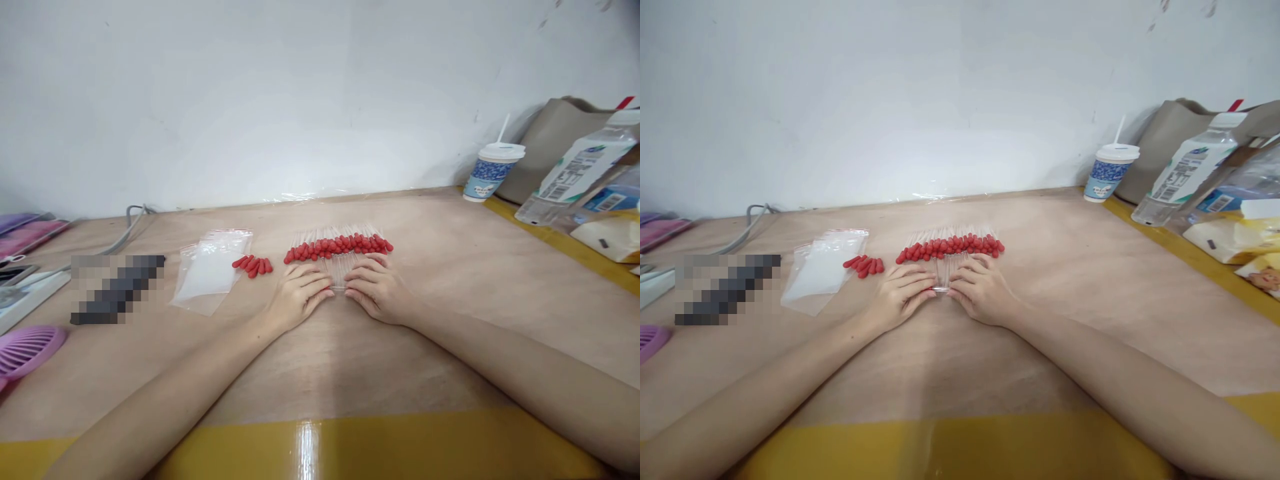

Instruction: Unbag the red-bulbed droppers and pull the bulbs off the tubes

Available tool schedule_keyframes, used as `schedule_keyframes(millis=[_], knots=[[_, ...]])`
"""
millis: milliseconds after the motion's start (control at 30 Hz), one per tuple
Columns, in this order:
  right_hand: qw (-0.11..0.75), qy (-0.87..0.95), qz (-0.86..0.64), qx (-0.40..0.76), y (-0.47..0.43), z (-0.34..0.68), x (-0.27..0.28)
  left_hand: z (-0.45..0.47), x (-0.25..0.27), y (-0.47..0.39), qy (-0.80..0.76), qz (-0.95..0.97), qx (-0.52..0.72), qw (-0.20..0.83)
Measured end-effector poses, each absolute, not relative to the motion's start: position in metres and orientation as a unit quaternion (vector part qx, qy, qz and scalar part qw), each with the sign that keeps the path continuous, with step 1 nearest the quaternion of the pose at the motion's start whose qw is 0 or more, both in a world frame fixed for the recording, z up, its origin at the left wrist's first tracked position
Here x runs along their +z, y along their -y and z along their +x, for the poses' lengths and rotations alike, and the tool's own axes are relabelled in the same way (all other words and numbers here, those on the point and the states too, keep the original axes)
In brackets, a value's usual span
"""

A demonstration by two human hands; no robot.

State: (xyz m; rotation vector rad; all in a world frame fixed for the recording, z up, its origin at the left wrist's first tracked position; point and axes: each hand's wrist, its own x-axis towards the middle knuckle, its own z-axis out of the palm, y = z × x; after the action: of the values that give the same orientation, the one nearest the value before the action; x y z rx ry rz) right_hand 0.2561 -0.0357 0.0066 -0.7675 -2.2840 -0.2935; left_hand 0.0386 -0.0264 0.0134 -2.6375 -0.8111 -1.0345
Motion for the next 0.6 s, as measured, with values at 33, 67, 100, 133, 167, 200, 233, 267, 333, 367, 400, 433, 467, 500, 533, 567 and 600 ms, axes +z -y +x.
schedule_keyframes(millis=[33, 67, 100, 133, 167, 200, 233, 267, 333, 367, 400, 433, 467, 500, 533, 567, 600], knots=[[0.349, 0.883, -0.294, -0.112, 0.036, 0.256, 0.007, 0.039, 0.013, 0.027, 0.27, -0.89, -0.353, 0.103], [0.348, 0.884, -0.291, -0.112, 0.035, 0.255, 0.006, 0.04, 0.012, 0.027, 0.265, -0.89, -0.355, 0.108], [0.347, 0.886, -0.287, -0.112, 0.035, 0.255, 0.006, 0.04, 0.012, 0.028, 0.258, -0.891, -0.356, 0.113], [0.346, 0.888, -0.282, -0.112, 0.034, 0.255, 0.006, 0.04, 0.012, 0.028, 0.254, -0.892, -0.355, 0.118], [0.347, 0.889, -0.277, -0.112, 0.033, 0.255, 0.006, 0.041, 0.012, 0.029, 0.251, -0.892, -0.355, 0.122], [0.347, 0.89, -0.273, -0.11, 0.033, 0.255, 0.005, 0.041, 0.012, 0.029, 0.251, -0.892, -0.355, 0.124], [0.349, 0.891, -0.271, -0.108, 0.032, 0.255, 0.004, 0.042, 0.012, 0.03, 0.251, -0.892, -0.354, 0.125], [0.35, 0.891, -0.269, -0.104, 0.032, 0.254, 0.004, 0.042, 0.013, 0.03, 0.252, -0.892, -0.353, 0.125], [0.352, 0.894, -0.262, -0.095, 0.032, 0.253, 0.003, 0.042, 0.014, 0.031, 0.249, -0.894, -0.35, 0.125], [0.353, 0.895, -0.258, -0.091, 0.032, 0.252, 0.002, 0.043, 0.014, 0.031, 0.248, -0.895, -0.349, 0.126], [0.356, 0.895, -0.255, -0.089, 0.032, 0.251, 0.002, 0.043, 0.015, 0.031, 0.248, -0.895, -0.348, 0.128], [0.36, 0.894, -0.253, -0.09, 0.032, 0.25, 0.002, 0.043, 0.016, 0.031, 0.25, -0.894, -0.35, 0.13], [0.363, 0.893, -0.252, -0.091, 0.032, 0.248, 0.001, 0.043, 0.016, 0.031, 0.252, -0.892, -0.35, 0.132], [0.366, 0.891, -0.252, -0.095, 0.032, 0.247, 0.001, 0.043, 0.017, 0.032, 0.252, -0.892, -0.35, 0.134], [0.369, 0.89, -0.25, -0.1, 0.033, 0.246, 0.001, 0.043, 0.017, 0.032, 0.251, -0.893, -0.348, 0.136], [0.37, 0.89, -0.246, -0.106, 0.033, 0.245, 0.001, 0.043, 0.018, 0.032, 0.248, -0.894, -0.346, 0.138], [0.369, 0.89, -0.241, -0.112, 0.033, 0.245, 0.001, 0.042, 0.018, 0.033, 0.244, -0.897, -0.342, 0.14]])
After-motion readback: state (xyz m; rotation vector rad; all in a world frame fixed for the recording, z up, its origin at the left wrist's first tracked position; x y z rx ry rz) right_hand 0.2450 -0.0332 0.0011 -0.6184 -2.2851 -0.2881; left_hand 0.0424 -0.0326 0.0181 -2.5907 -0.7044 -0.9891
